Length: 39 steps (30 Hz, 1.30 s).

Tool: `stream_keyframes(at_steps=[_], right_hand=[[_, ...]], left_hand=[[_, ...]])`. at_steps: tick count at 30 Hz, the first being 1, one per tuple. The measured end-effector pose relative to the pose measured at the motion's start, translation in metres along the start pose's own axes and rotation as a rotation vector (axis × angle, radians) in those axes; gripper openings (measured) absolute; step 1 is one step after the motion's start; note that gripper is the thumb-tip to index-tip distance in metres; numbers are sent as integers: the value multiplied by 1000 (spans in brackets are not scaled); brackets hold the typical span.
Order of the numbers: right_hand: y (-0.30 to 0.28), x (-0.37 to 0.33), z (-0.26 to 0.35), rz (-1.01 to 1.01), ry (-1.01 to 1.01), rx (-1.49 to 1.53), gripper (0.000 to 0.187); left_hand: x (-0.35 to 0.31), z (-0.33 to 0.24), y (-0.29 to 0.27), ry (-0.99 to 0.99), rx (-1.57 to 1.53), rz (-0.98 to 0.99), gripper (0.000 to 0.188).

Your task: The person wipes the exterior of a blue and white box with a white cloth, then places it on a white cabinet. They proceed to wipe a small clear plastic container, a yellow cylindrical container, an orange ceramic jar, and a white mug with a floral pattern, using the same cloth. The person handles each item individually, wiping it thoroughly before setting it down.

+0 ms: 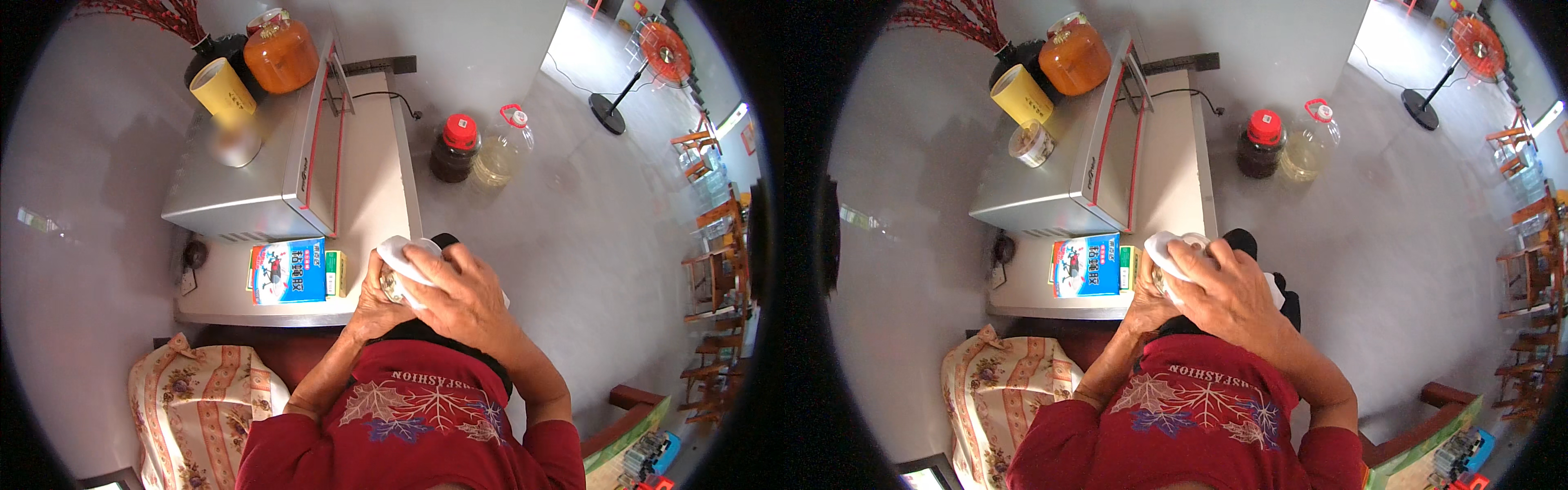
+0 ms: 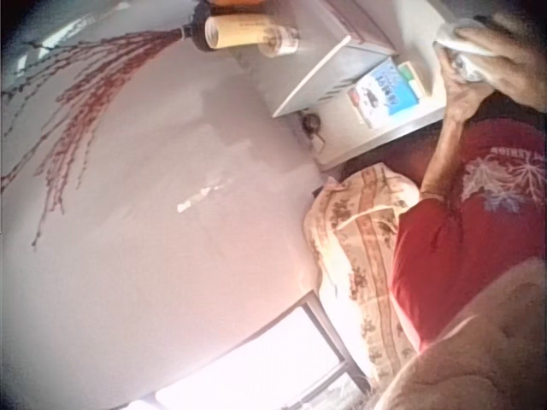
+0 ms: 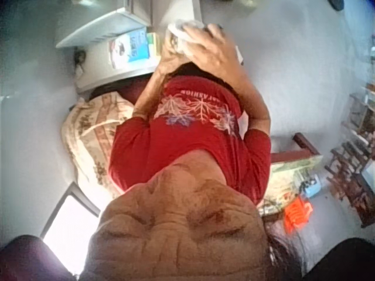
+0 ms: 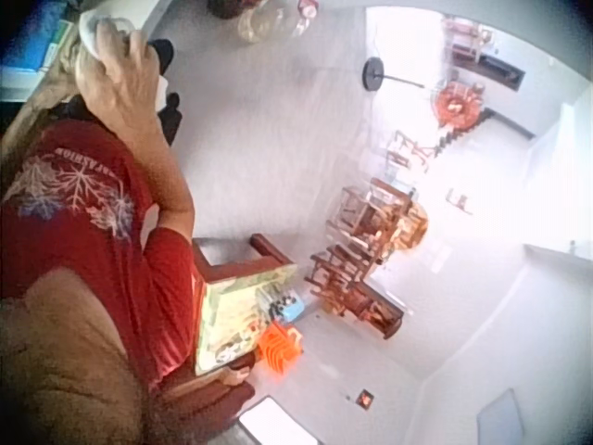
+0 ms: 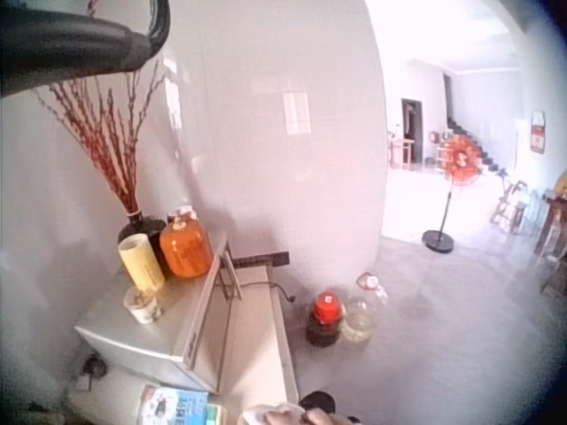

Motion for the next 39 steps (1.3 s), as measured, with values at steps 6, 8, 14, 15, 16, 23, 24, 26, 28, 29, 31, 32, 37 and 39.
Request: stream_keyframes(at_steps=[6, 8, 14, 15, 16, 23, 24, 26, 28, 29, 31, 32, 37, 39], right_hand=[[12, 17, -44, 211, 399, 434, 26], [17, 15, -45, 165, 653, 673, 26], [46, -15, -21, -321, 674, 874, 34], [52, -28, -16, -296, 679, 746, 39], [52, -32, -8, -251, 515, 520, 43], [55, -50, 9, -481, 421, 269, 48], [53, -51, 5, -480, 445, 332, 47], [43, -42, 2, -499, 701, 650, 42], [37, -35, -7, -462, 925, 924, 43], [33, -31, -14, -406, 976, 1023, 45], [44, -42, -20, -365, 1110, 1140, 43], [46, -45, -18, -382, 1037, 1060, 42], [48, -48, 17, -366, 450, 278, 53], [44, -46, 25, -355, 339, 191, 59]], left_hand=[[-12, -8, 7, 77, 62, 37, 89], [-10, -8, 0, -17, -41, 46, 87], [-7, 7, -4, -230, -671, -163, 71], [-5, 10, -7, -269, -671, -200, 68], [-5, 9, -9, -297, -640, -220, 62], [-11, 15, 4, -239, -655, -119, 62], [-12, 11, 6, -233, -646, -97, 64], [-14, 9, 3, -233, -596, -45, 70], [-18, 4, 5, -179, -526, -9, 80], [-18, -1, 9, -129, -477, 27, 85], [-20, 2, 9, -141, -466, -2, 90], [-21, 0, 9, -161, -506, -58, 90], [-14, 10, -5, -197, -485, -205, 82], [-15, 9, -7, -214, -483, -189, 81]])
Point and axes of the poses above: each hand's wrist, its own x-axis towards the middle knuckle, its own y-axis out of the palm, z = x × y, the point moved 1 cm from there along x, towards the middle knuckle, and after that the axes turned 9 degrees about -z, right-handed, at the moved point
